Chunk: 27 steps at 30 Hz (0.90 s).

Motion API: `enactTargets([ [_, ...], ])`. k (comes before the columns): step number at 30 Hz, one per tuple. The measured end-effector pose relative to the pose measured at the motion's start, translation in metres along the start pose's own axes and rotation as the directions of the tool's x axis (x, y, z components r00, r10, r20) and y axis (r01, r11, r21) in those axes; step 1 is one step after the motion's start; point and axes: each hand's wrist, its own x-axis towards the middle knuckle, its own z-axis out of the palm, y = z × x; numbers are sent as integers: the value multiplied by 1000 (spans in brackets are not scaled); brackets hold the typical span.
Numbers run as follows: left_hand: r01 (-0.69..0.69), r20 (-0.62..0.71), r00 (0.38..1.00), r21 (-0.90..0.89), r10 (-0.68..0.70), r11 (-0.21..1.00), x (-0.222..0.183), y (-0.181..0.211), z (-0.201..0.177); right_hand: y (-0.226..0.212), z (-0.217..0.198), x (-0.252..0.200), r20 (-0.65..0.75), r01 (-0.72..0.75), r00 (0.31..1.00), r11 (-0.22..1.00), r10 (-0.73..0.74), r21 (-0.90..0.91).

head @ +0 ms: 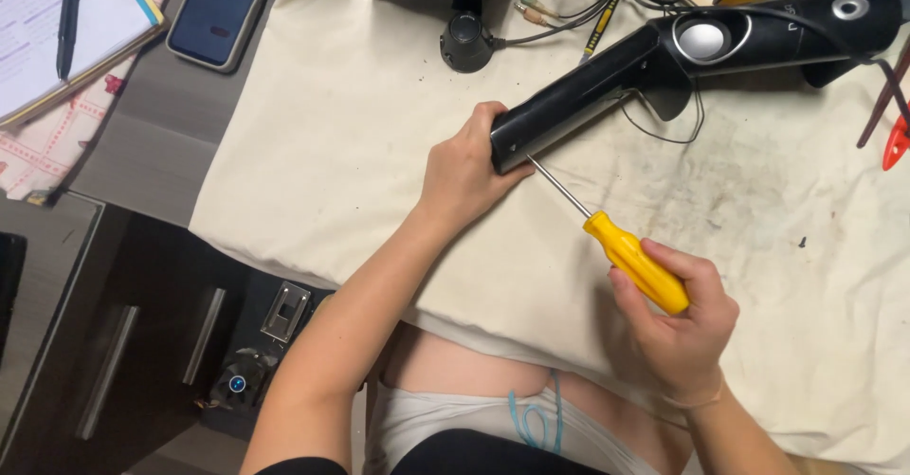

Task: Disassembling a speaker casing using a screwdriver to inspect internal components.

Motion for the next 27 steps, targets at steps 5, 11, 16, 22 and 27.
enactTargets([
  [5, -95, -19, 995, -1, 94, 996, 4, -6, -4, -5, 21, 7, 25, 37, 999, 999, -36, -30],
  [11, -246, -13, 969, -77, 246, 966, 2, -6, -22, -16, 18, 23, 130, 270, 958, 955, -255, -122],
  [16, -154, 72, 978, -372, 194, 915, 4, -2, -25, -15, 9, 34, 283, 417, 899, 852, -335, -315],
  [22, -68, 19, 996, -442, 86, 894, 4, 4, -19, -16, 13, 45, 500, 667, 743, 436, -445, -604],
  [27, -123, -35, 992, -281, 118, 952, 0, 3, -12, -19, 22, 39, 353, 276, 918, 931, -182, -238],
])
